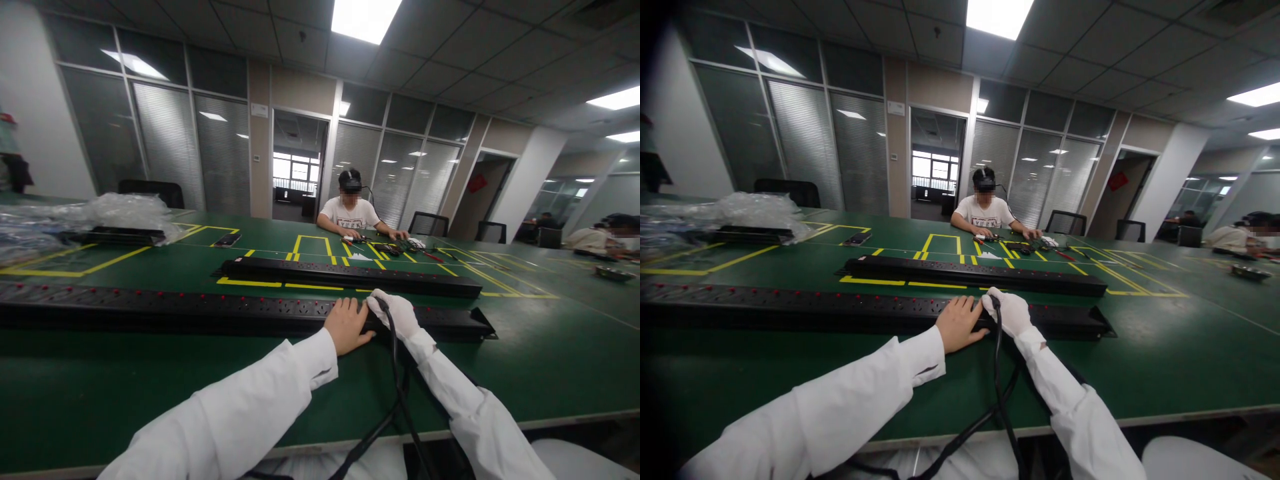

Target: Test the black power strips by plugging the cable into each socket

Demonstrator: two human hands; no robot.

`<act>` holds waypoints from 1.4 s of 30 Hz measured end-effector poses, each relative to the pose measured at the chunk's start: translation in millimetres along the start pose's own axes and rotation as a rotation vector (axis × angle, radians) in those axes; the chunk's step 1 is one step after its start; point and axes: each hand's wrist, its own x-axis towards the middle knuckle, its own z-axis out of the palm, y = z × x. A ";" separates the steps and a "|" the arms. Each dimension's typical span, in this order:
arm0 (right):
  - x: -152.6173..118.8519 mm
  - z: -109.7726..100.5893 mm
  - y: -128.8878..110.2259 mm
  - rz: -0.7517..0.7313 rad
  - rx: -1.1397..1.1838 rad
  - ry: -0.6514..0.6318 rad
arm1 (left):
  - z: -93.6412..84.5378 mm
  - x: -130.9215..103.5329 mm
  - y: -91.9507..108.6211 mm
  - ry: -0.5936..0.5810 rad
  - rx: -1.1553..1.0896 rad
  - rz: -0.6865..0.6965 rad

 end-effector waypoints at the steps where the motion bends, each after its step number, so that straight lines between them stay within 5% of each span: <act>1: 1.0 0.8 0.2 0.015 0.011 -0.001 | 0.2 0.0 -0.1 0.000 0.002 0.001; 42: -8.3 -4.8 -5.3 -0.057 -0.027 0.053 | 2.0 -0.4 -0.9 -0.006 0.005 0.008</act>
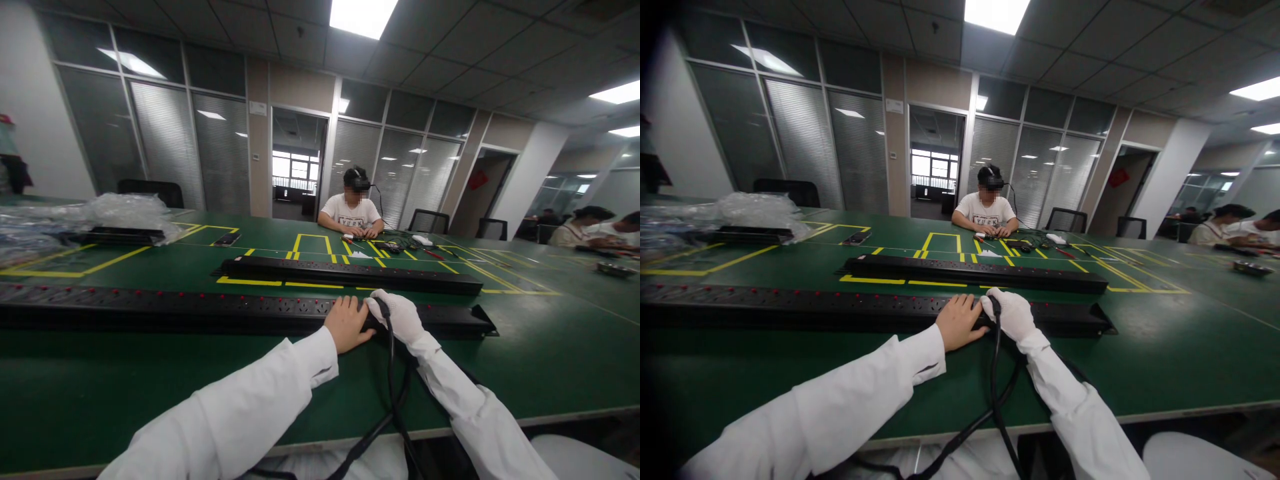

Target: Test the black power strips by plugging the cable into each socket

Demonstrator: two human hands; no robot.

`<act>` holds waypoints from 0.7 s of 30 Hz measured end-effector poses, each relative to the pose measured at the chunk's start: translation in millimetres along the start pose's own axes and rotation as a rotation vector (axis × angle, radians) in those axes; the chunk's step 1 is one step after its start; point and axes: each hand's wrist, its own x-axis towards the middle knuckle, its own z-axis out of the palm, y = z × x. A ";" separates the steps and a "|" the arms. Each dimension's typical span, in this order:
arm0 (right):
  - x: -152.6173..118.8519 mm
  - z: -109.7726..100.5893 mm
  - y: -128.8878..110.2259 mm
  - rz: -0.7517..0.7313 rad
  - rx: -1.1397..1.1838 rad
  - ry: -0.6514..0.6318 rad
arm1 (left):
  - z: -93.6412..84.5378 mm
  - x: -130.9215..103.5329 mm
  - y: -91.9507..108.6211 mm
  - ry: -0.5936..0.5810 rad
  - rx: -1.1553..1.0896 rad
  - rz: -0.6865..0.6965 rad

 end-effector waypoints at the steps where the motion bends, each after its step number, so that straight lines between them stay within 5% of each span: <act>1: -0.1 0.2 0.1 -0.001 0.000 0.003 | -0.1 -0.1 -0.1 0.000 -0.001 0.001; 21: -0.4 -0.3 -0.8 0.005 0.039 0.015 | -3.1 -0.1 -0.2 -0.011 -0.017 -0.004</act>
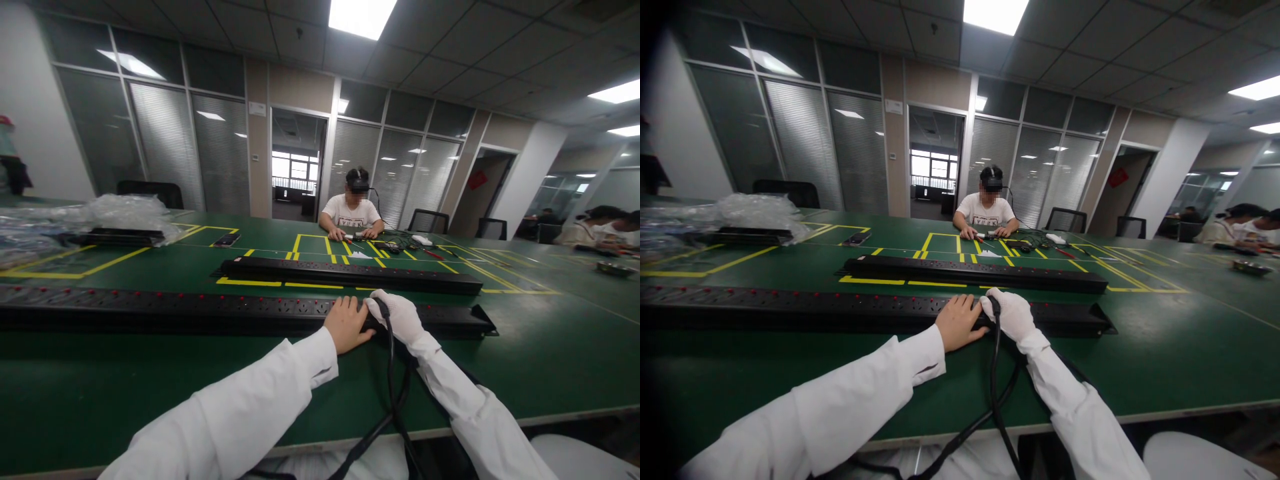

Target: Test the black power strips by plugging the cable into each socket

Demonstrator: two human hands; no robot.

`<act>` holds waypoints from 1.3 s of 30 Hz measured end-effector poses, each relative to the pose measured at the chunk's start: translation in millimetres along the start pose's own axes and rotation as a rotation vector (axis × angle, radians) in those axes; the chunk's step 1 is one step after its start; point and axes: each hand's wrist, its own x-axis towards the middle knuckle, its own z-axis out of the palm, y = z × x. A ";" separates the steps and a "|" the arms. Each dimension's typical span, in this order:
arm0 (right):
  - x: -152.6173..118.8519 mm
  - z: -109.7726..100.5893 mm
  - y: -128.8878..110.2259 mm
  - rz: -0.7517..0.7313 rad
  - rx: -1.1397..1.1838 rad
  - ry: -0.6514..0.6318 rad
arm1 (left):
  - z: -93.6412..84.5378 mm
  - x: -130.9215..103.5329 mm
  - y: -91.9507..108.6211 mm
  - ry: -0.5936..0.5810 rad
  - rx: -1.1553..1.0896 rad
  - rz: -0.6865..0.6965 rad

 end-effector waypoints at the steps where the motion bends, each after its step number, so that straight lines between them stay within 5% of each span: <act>1: 0.0 0.1 0.0 0.000 -0.001 -0.001 | 0.2 0.1 0.0 0.000 0.002 -0.002; 39: -2.4 -0.6 -6.2 -0.101 0.159 0.125 | -1.1 1.3 0.8 -0.016 -0.005 -0.002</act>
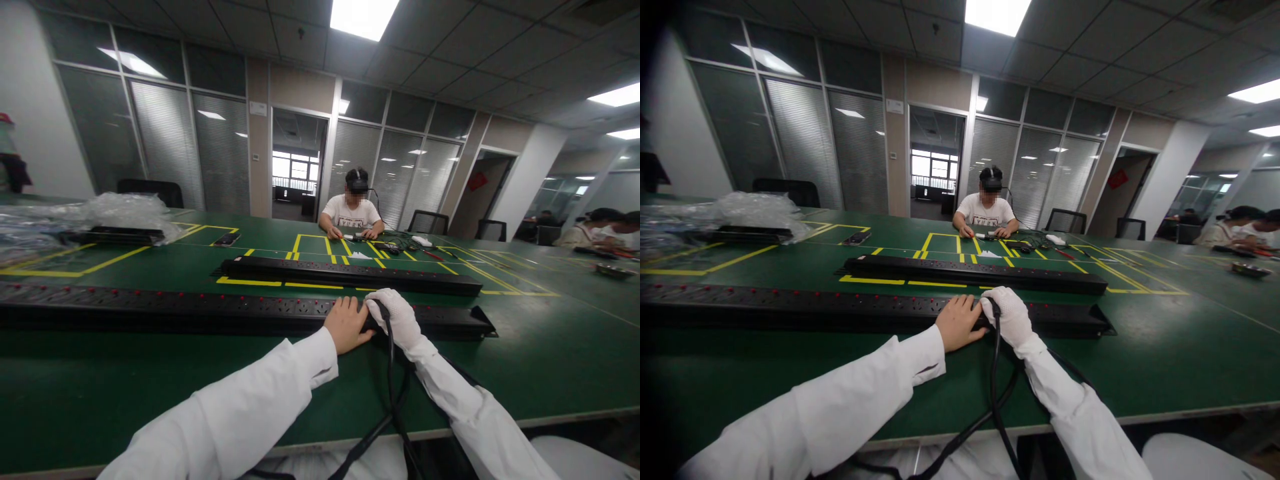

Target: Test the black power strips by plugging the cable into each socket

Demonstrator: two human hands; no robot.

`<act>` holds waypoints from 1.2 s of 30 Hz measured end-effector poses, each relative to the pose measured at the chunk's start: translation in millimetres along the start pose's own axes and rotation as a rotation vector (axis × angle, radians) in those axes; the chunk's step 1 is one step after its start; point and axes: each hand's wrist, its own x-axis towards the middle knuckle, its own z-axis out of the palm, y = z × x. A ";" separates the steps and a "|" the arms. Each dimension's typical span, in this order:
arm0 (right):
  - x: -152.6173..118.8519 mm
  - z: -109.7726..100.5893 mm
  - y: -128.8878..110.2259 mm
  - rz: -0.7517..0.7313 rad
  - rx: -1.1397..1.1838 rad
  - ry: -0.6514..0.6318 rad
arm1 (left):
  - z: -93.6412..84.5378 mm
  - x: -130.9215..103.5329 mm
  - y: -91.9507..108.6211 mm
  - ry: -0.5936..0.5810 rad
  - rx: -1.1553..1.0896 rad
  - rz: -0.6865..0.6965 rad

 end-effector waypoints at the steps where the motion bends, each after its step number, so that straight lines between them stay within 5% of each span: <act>1: -0.1 -0.7 0.0 0.002 0.002 -0.003 | 0.2 0.0 0.0 0.003 -0.001 0.001; 14: 5.5 13.3 17.5 0.272 0.144 -0.057 | -0.2 -0.7 0.0 0.003 0.007 0.004; 23: -3.2 9.8 8.9 0.198 0.111 0.060 | 2.5 -0.7 -1.1 0.010 0.014 0.014; 36: -1.7 2.5 4.9 0.167 0.117 0.035 | 4.9 -0.9 -1.1 0.027 0.025 0.016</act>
